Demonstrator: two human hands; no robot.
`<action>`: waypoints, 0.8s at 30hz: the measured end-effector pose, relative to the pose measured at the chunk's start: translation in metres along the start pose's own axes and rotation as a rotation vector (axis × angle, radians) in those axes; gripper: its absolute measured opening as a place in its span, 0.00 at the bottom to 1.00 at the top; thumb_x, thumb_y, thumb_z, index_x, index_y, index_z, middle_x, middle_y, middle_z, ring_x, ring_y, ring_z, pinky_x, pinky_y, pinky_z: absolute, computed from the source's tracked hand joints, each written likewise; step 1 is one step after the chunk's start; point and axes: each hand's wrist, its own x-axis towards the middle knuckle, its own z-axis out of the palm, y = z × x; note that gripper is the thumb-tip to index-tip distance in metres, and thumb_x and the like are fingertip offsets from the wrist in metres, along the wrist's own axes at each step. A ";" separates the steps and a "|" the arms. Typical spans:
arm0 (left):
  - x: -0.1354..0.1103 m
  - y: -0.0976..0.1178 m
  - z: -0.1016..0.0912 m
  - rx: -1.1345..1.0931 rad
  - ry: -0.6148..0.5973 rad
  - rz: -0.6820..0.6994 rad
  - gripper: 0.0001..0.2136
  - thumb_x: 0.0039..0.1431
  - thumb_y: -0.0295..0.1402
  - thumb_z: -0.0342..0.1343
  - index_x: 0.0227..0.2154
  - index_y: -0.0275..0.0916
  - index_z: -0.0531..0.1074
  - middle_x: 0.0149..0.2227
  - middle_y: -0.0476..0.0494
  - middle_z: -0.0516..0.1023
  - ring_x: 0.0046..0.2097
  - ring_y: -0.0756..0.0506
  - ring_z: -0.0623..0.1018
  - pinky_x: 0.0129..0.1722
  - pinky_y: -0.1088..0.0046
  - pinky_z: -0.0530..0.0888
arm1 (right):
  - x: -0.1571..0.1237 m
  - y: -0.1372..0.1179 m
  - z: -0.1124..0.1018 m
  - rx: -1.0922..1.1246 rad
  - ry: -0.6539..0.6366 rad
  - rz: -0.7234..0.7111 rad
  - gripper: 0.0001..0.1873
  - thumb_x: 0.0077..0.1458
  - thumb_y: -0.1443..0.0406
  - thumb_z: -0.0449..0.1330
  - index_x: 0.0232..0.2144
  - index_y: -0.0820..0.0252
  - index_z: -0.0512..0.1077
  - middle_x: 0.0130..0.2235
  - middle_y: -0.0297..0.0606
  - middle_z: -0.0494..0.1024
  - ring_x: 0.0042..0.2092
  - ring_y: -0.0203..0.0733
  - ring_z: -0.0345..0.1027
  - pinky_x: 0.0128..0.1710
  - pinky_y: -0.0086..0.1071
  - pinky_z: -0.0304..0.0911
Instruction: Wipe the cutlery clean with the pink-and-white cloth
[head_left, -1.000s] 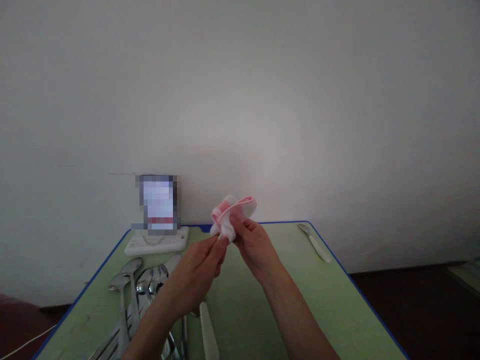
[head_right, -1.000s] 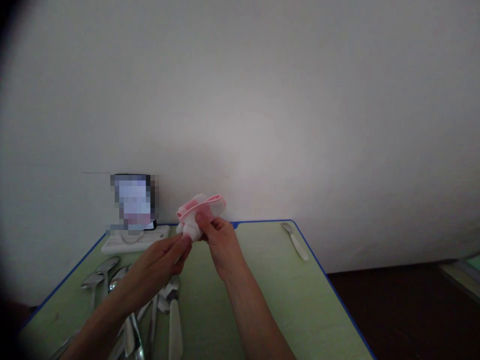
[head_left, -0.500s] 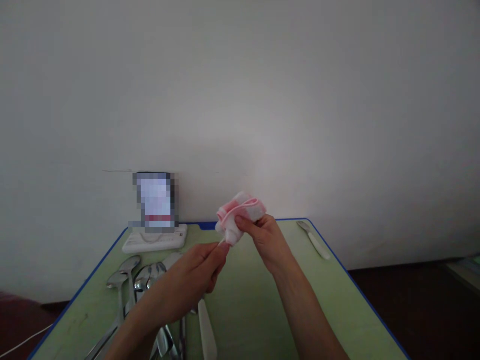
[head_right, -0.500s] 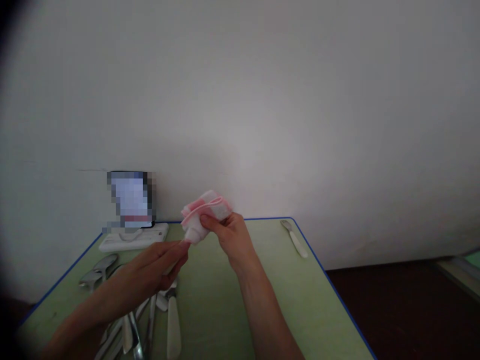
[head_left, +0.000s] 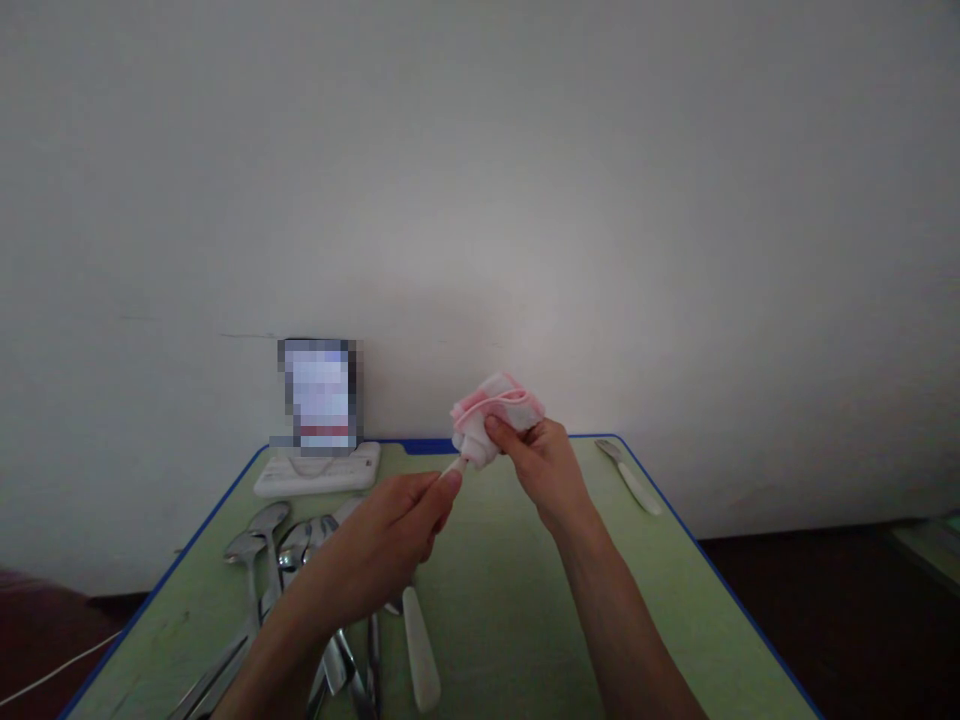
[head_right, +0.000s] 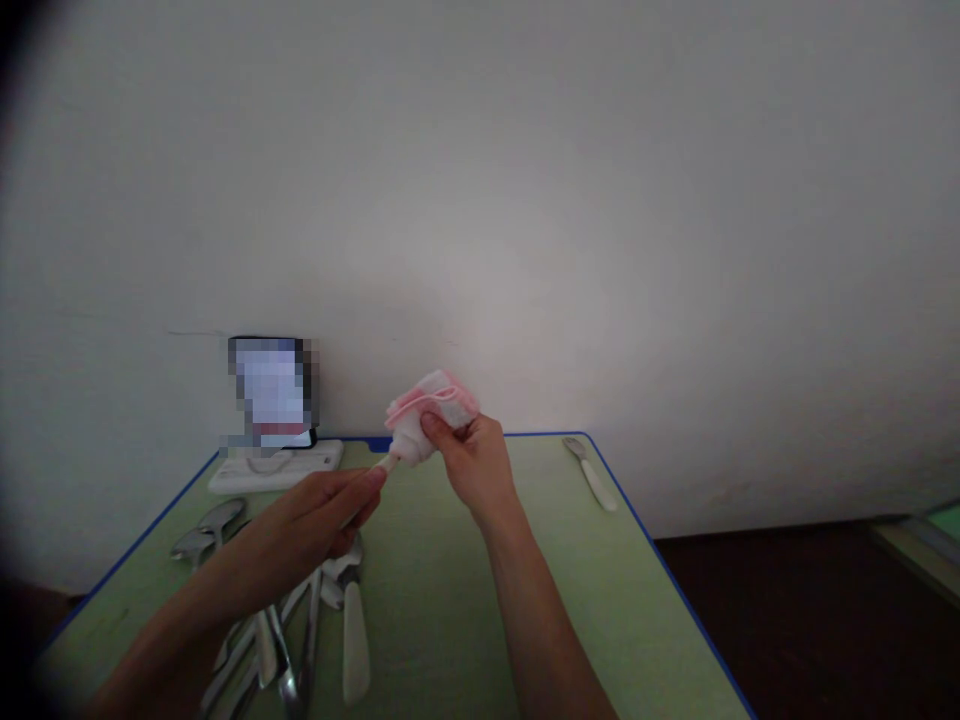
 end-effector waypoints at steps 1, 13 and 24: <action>0.001 -0.001 0.000 -0.014 0.004 -0.013 0.21 0.58 0.51 0.39 0.18 0.40 0.54 0.16 0.56 0.54 0.20 0.52 0.56 0.20 0.76 0.53 | -0.001 0.001 0.003 0.024 0.002 0.021 0.13 0.42 0.58 0.64 0.25 0.63 0.76 0.26 0.36 0.76 0.28 0.36 0.64 0.30 0.30 0.58; 0.012 -0.003 0.011 0.081 0.103 0.003 0.21 0.59 0.50 0.37 0.18 0.40 0.55 0.16 0.55 0.56 0.20 0.52 0.57 0.21 0.75 0.53 | -0.005 0.015 0.025 0.427 -0.054 0.216 0.15 0.39 0.57 0.66 0.26 0.63 0.75 0.28 0.37 0.77 0.28 0.34 0.63 0.32 0.29 0.58; 0.003 -0.004 -0.001 0.177 0.079 0.036 0.21 0.60 0.48 0.36 0.19 0.39 0.57 0.19 0.54 0.57 0.24 0.50 0.59 0.24 0.74 0.55 | 0.003 0.011 0.003 -0.181 0.129 -0.090 0.18 0.48 0.53 0.58 0.29 0.64 0.71 0.25 0.35 0.73 0.26 0.36 0.62 0.27 0.29 0.56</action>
